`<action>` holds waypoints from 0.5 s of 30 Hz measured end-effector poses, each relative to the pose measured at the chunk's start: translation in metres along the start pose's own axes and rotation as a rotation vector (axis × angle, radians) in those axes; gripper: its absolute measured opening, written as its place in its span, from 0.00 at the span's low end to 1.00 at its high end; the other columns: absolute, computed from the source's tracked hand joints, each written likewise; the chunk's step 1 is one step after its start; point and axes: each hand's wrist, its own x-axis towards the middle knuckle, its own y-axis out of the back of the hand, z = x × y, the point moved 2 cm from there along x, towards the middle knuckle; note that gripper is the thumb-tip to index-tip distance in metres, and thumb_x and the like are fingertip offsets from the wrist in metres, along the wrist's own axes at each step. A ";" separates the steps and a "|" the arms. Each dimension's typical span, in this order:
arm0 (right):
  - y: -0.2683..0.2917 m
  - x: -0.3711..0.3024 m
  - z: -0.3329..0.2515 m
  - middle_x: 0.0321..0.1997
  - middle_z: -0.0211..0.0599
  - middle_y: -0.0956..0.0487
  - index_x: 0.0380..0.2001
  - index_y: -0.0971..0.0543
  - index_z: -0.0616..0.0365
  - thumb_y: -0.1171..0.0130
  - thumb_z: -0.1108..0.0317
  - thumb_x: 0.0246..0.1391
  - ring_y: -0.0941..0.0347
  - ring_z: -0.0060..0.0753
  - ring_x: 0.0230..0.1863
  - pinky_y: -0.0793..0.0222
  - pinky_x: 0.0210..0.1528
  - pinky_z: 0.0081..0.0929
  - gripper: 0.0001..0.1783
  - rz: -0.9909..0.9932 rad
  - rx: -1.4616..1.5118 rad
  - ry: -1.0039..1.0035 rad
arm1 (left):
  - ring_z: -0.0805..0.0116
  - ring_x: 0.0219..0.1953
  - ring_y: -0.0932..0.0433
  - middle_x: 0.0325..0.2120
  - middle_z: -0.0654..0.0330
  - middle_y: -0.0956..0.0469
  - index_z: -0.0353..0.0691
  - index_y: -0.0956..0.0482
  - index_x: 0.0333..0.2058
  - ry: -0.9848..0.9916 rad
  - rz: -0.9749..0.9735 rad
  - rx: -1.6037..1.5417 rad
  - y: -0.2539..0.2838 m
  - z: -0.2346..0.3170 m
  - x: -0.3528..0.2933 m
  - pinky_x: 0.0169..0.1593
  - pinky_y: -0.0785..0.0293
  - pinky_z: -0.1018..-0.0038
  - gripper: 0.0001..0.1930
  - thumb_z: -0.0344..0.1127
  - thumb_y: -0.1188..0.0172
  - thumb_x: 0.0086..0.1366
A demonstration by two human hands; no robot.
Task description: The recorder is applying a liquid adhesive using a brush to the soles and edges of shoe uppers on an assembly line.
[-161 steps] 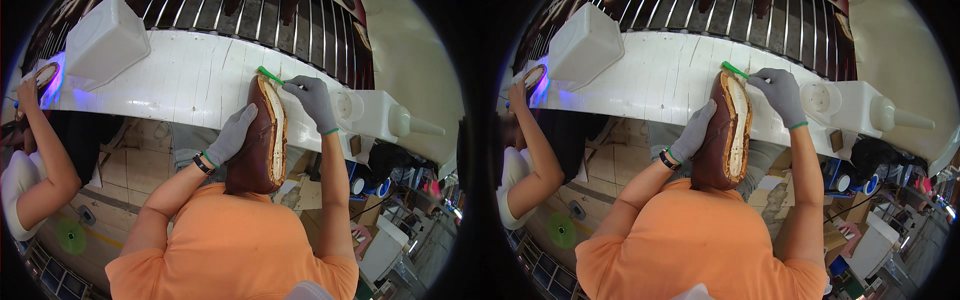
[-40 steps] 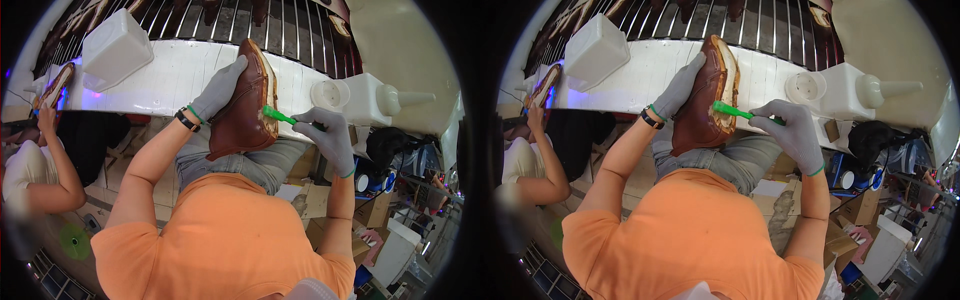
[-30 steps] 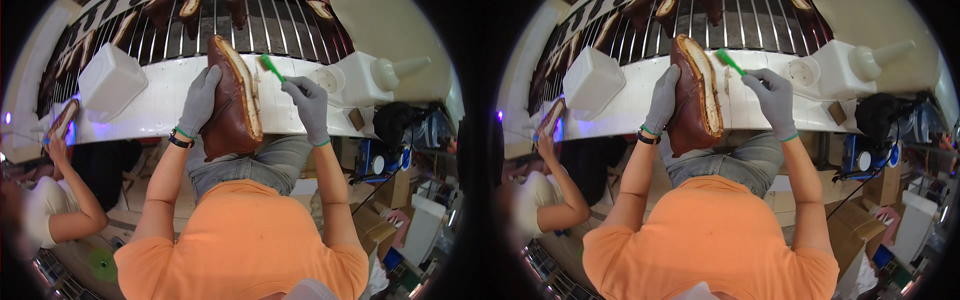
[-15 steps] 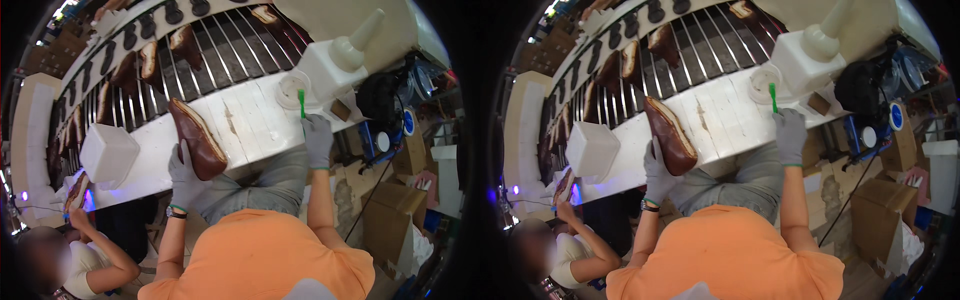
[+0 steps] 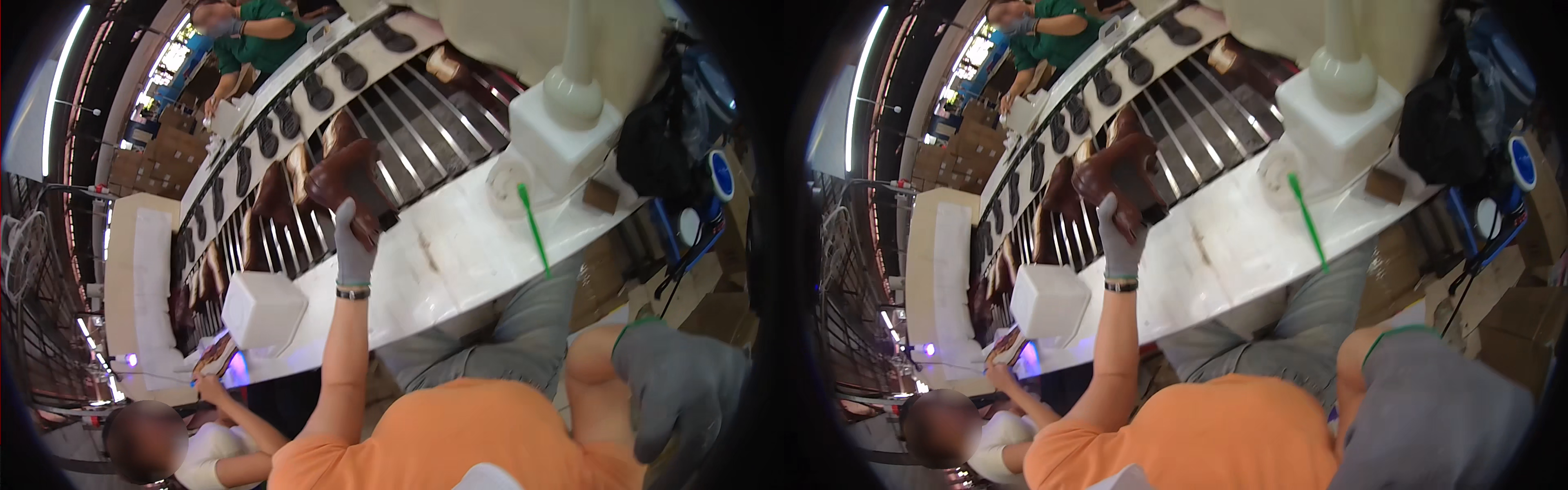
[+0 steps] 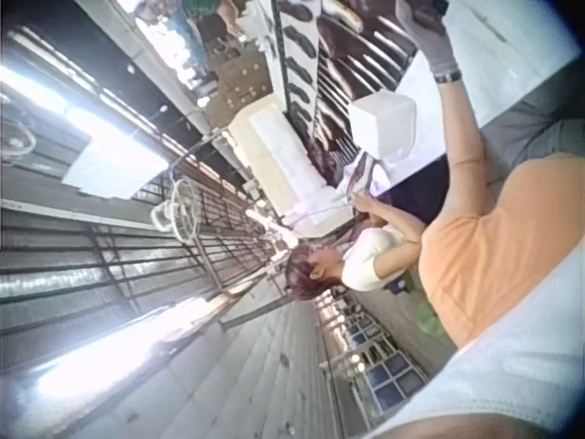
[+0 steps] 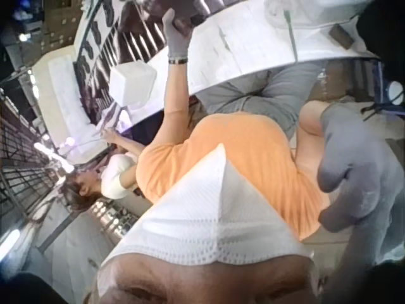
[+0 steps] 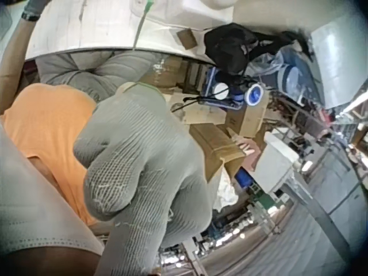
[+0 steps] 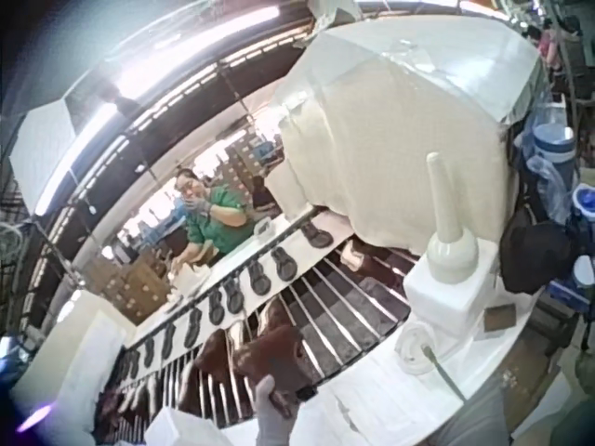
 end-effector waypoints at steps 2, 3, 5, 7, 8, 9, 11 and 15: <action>-0.005 -0.003 -0.007 0.27 0.54 0.22 0.25 0.23 0.69 0.50 0.73 0.55 0.23 0.53 0.26 0.34 0.21 0.41 0.11 -0.005 -0.018 -0.012 | 0.82 0.22 0.33 0.22 0.73 0.30 0.44 0.28 0.40 -0.102 0.144 0.081 0.002 -0.016 0.061 0.26 0.35 0.81 0.10 0.38 0.39 0.63; -0.006 -0.005 -0.009 0.28 0.54 0.22 0.25 0.23 0.69 0.50 0.73 0.55 0.24 0.53 0.27 0.34 0.21 0.42 0.11 0.003 -0.034 -0.009 | 0.80 0.24 0.31 0.26 0.68 0.29 0.39 0.34 0.56 -0.092 0.249 0.169 0.005 -0.025 0.088 0.27 0.34 0.83 0.25 0.38 0.38 0.63; -0.009 -0.008 -0.013 0.28 0.54 0.22 0.26 0.23 0.69 0.50 0.72 0.56 0.24 0.53 0.27 0.34 0.22 0.42 0.11 0.011 -0.065 0.004 | 0.67 0.35 0.24 0.41 0.56 0.26 0.32 0.55 0.69 -0.103 0.393 0.433 0.015 -0.047 0.133 0.39 0.27 0.77 0.48 0.43 0.35 0.59; -0.008 -0.009 -0.015 0.29 0.55 0.22 0.26 0.23 0.69 0.50 0.72 0.56 0.24 0.53 0.28 0.35 0.23 0.42 0.11 0.016 -0.082 0.020 | 0.52 0.54 0.30 0.55 0.42 0.34 0.29 0.69 0.68 -0.034 0.547 0.817 0.029 -0.072 0.168 0.57 0.34 0.68 0.61 0.48 0.31 0.52; -0.006 -0.009 -0.016 0.29 0.55 0.22 0.26 0.23 0.69 0.50 0.72 0.56 0.24 0.53 0.28 0.35 0.23 0.42 0.11 0.019 -0.092 0.025 | 0.47 0.64 0.36 0.62 0.35 0.39 0.27 0.73 0.68 0.057 0.608 1.006 0.036 -0.083 0.178 0.65 0.40 0.64 0.67 0.51 0.30 0.48; -0.003 -0.009 -0.017 0.30 0.55 0.23 0.27 0.24 0.69 0.50 0.72 0.56 0.24 0.53 0.29 0.35 0.24 0.43 0.11 0.021 -0.098 0.030 | 0.44 0.62 0.33 0.61 0.33 0.38 0.26 0.72 0.68 -0.119 0.667 1.360 0.035 -0.096 0.185 0.64 0.37 0.63 0.67 0.51 0.30 0.47; 0.005 -0.007 -0.018 0.30 0.55 0.23 0.27 0.24 0.69 0.50 0.72 0.57 0.25 0.53 0.29 0.35 0.25 0.43 0.11 0.020 -0.112 0.043 | 0.41 0.60 0.32 0.59 0.31 0.36 0.26 0.73 0.68 -0.120 0.672 1.307 0.039 -0.107 0.195 0.63 0.35 0.62 0.67 0.48 0.29 0.45; 0.022 -0.005 -0.020 0.31 0.55 0.23 0.28 0.24 0.70 0.51 0.71 0.57 0.25 0.54 0.30 0.35 0.26 0.44 0.11 0.019 -0.105 0.058 | 0.44 0.63 0.36 0.63 0.31 0.44 0.22 0.75 0.66 0.030 0.599 1.250 0.039 -0.099 0.198 0.65 0.38 0.65 0.69 0.48 0.28 0.44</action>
